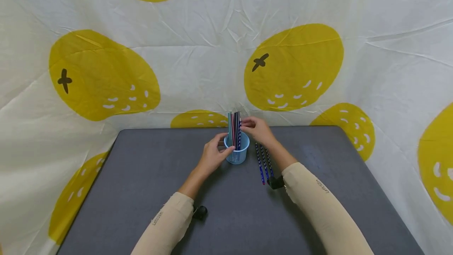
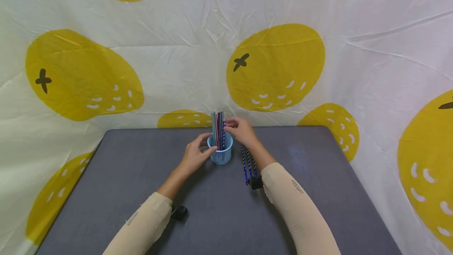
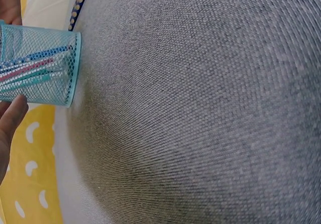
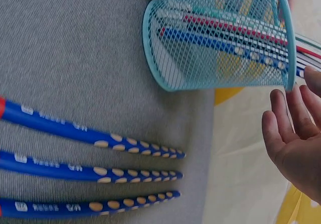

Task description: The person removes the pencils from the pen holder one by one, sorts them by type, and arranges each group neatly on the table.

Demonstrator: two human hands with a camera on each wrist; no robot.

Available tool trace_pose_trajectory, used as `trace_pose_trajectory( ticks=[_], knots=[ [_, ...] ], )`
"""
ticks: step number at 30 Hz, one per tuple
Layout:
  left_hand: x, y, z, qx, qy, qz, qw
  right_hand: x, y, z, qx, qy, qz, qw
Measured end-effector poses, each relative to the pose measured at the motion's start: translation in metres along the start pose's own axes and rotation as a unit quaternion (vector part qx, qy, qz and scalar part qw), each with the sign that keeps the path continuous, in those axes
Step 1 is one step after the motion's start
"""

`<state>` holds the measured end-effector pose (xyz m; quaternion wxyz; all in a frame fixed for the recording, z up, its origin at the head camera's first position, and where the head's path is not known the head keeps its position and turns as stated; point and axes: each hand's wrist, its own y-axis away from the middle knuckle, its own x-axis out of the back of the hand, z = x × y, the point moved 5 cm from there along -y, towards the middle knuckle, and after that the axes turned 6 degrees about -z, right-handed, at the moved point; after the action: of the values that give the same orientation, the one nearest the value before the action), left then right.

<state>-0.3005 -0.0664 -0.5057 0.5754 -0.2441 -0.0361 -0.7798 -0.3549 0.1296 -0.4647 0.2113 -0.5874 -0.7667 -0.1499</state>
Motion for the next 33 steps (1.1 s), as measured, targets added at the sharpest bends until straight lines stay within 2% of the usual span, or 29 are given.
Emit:
trace_pose_trajectory(
  ticks=[5,16,22,27,29,33],
  knots=[
    [0.002,0.001,0.001,-0.005,0.005,0.003,1.0000,-0.004,-0.002,-0.003,-0.007,0.012,0.006,0.9999],
    [0.000,0.000,0.000,-0.010,0.008,0.008,0.9999,-0.006,-0.002,-0.001,0.007,0.021,0.027,0.9994],
    [-0.001,0.000,0.001,-0.014,0.006,0.004,0.9999,0.000,0.001,-0.004,0.009,0.018,0.041,0.9990],
    [0.000,0.000,0.000,-0.009,0.010,0.004,0.9999,0.012,0.007,-0.020,0.005,0.006,0.051,0.9987],
    [0.000,0.000,0.000,-0.005,0.011,0.003,0.9999,0.019,0.010,-0.028,0.011,-0.018,0.052,0.9984],
    [0.000,0.001,-0.001,0.000,0.014,-0.001,0.9999,0.033,0.016,-0.046,0.035,-0.115,0.047,0.9916]
  ],
)
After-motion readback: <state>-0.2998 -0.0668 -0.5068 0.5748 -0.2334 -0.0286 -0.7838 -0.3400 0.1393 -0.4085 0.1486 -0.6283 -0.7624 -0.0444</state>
